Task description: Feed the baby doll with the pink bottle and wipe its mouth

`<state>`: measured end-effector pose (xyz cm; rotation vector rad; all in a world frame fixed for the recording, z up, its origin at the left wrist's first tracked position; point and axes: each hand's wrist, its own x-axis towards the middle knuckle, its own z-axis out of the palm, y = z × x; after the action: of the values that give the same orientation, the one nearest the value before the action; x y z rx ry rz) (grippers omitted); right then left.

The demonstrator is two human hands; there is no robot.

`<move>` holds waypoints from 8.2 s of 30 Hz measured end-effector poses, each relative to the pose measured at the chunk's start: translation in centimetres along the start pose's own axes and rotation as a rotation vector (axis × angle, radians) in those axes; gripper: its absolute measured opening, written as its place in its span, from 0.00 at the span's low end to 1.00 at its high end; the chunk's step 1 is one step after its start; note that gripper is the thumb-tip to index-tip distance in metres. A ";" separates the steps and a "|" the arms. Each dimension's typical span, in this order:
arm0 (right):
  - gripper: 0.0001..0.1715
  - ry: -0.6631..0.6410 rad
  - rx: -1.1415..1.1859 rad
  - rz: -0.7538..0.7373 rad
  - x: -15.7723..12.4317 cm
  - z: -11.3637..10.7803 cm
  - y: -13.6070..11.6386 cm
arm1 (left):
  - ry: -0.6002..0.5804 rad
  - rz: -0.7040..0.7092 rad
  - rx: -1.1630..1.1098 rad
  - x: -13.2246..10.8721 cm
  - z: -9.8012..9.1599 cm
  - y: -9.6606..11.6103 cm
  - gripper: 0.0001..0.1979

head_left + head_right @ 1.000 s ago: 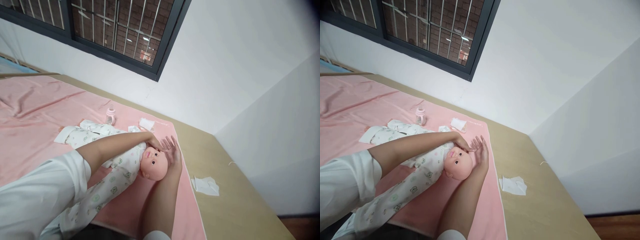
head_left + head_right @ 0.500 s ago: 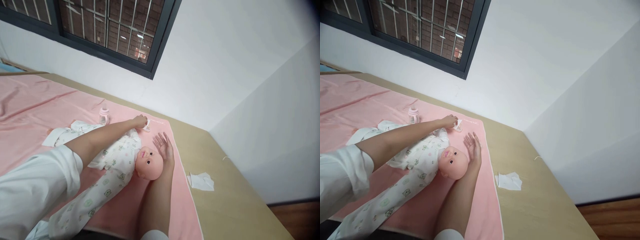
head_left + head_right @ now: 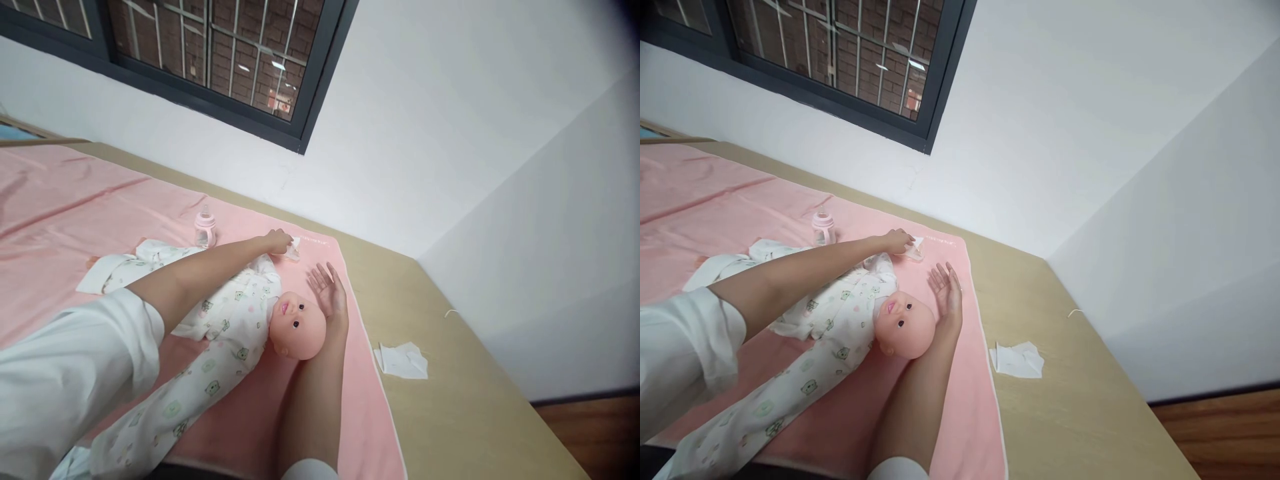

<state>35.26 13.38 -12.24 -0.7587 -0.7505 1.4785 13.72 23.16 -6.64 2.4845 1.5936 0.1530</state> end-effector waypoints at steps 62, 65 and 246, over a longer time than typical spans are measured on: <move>0.28 -0.196 -0.976 -0.157 -6.8 9.2 -8.7 | 0.020 0.324 -0.919 -20.5 -5.2 3.7 0.15; 0.28 -0.217 -0.848 -0.051 -5.3 6.5 -7.6 | -0.053 0.312 -0.802 -20.1 -4.1 4.6 0.17; 0.21 -0.053 -0.405 0.094 -2.8 3.2 0.7 | 0.232 0.374 -0.344 -19.9 -2.1 6.2 0.11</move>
<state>32.29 10.49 -10.92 -1.0745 -1.0857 1.4513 10.46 2.75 -3.05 2.5195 1.0389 0.7248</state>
